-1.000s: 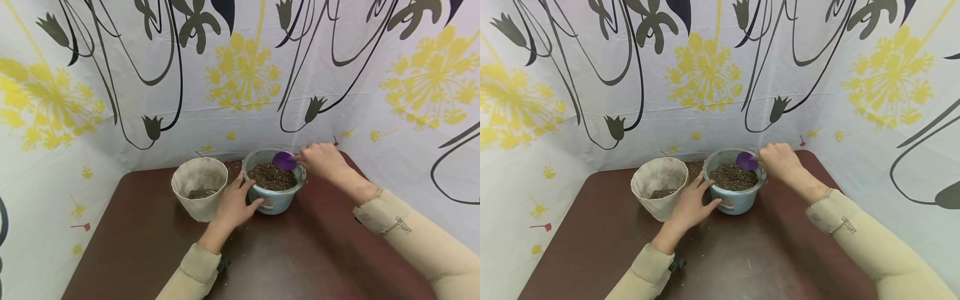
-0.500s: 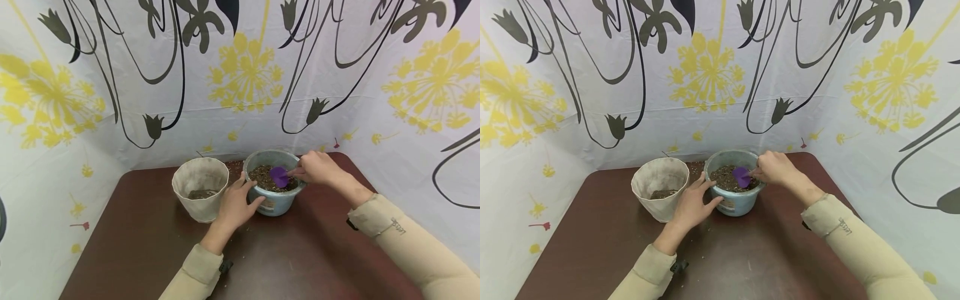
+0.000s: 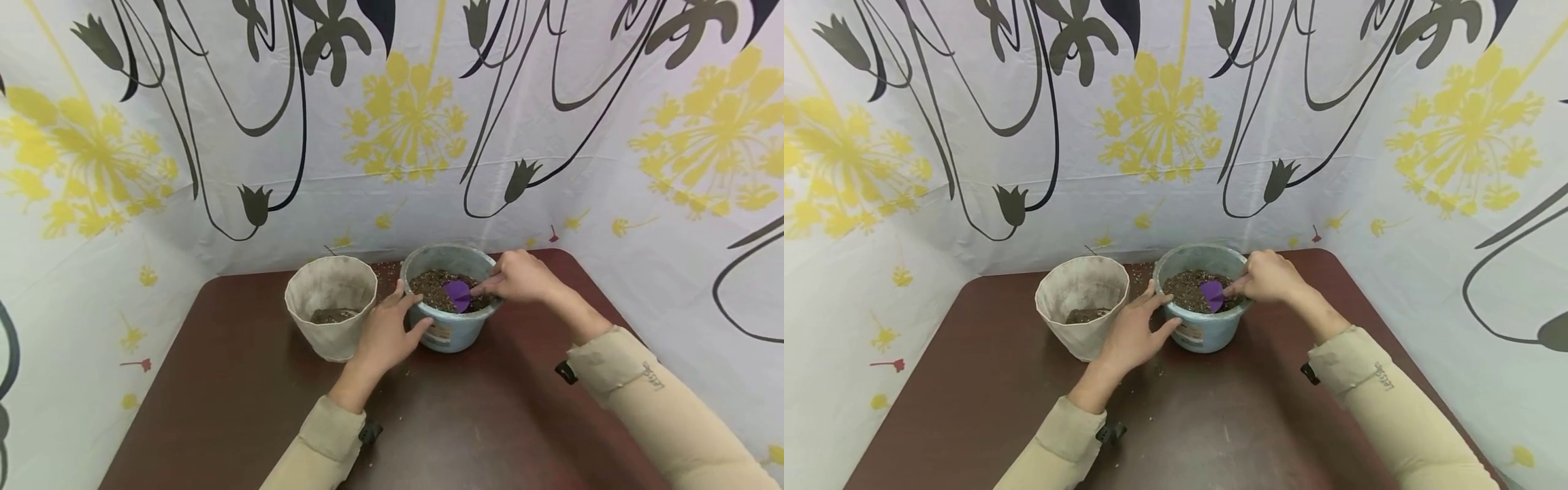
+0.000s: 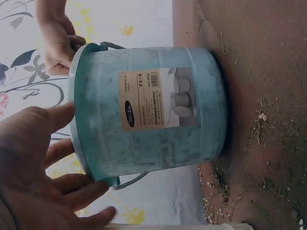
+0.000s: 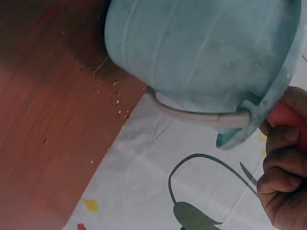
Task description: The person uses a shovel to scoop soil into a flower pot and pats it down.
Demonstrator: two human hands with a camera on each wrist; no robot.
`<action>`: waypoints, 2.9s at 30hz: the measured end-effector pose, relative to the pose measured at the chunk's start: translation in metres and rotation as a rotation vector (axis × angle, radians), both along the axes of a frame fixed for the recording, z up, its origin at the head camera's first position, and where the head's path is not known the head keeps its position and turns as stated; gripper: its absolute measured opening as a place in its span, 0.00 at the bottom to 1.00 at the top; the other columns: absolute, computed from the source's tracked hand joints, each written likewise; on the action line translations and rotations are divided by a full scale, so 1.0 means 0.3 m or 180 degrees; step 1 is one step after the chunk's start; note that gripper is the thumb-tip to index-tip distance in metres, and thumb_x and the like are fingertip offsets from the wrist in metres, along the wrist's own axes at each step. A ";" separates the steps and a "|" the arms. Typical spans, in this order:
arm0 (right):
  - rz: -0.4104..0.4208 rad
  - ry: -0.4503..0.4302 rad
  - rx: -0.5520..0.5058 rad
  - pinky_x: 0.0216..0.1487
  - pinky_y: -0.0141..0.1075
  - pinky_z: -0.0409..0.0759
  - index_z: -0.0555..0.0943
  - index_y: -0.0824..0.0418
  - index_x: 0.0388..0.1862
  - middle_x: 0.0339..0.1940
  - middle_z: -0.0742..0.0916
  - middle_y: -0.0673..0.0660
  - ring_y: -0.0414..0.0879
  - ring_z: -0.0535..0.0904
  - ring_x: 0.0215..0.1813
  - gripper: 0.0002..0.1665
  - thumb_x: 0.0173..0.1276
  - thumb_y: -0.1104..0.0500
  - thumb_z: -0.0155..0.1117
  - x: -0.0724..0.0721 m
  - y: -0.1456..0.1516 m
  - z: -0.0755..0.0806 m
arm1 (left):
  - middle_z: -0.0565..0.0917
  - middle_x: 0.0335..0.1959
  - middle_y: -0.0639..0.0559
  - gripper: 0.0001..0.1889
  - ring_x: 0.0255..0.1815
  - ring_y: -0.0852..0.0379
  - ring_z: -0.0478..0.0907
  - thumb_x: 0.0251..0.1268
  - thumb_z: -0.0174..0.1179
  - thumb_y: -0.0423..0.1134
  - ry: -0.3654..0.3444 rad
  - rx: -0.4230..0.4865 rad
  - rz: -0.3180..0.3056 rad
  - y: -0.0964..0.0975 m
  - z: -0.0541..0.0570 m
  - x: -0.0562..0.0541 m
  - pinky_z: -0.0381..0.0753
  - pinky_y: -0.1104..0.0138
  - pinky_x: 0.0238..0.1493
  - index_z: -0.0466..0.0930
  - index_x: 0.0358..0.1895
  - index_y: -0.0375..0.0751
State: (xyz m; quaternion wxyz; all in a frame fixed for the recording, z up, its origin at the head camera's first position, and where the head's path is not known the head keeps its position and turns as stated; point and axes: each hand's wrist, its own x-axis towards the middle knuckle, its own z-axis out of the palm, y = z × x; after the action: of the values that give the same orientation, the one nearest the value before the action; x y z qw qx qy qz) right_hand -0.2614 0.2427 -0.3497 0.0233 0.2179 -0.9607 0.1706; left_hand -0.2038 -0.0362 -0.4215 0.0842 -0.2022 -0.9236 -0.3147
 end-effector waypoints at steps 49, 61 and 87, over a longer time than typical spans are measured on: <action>-0.0497 -0.0769 -0.1540 0.20 0.31 0.63 0.92 0.42 0.44 0.38 0.92 0.51 0.33 0.60 0.20 0.10 0.71 0.44 0.68 0.044 0.078 -0.063 | 0.56 0.80 0.42 0.27 0.81 0.45 0.53 0.74 0.59 0.55 -0.0185 -0.0172 -0.0105 -0.010 0.016 -0.018 0.60 0.46 0.75 0.73 0.72 0.53; -0.1022 -0.0640 -0.1599 0.21 0.38 0.54 0.93 0.40 0.40 0.14 0.67 0.43 0.39 0.53 0.26 0.19 0.57 0.32 0.74 0.106 0.117 -0.063 | 0.55 0.81 0.42 0.27 0.81 0.44 0.50 0.73 0.60 0.56 -0.0163 -0.0220 -0.0036 -0.005 0.012 -0.023 0.57 0.45 0.75 0.74 0.71 0.53; -0.0643 -0.0638 -0.1545 0.19 0.34 0.55 0.92 0.40 0.44 0.35 0.91 0.53 0.37 0.55 0.22 0.15 0.67 0.36 0.68 0.056 0.038 0.065 | 0.70 0.73 0.39 0.31 0.76 0.41 0.62 0.73 0.58 0.57 0.0306 -0.0581 0.0230 -0.175 0.123 -0.011 0.55 0.42 0.74 0.73 0.71 0.44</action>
State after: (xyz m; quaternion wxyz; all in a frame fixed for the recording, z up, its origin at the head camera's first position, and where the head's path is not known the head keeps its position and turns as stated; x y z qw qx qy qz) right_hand -0.2446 0.2541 -0.3301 -0.0035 0.0912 -0.9060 0.4132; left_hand -0.2070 -0.0886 -0.3846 0.1210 -0.1905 -0.9500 -0.2160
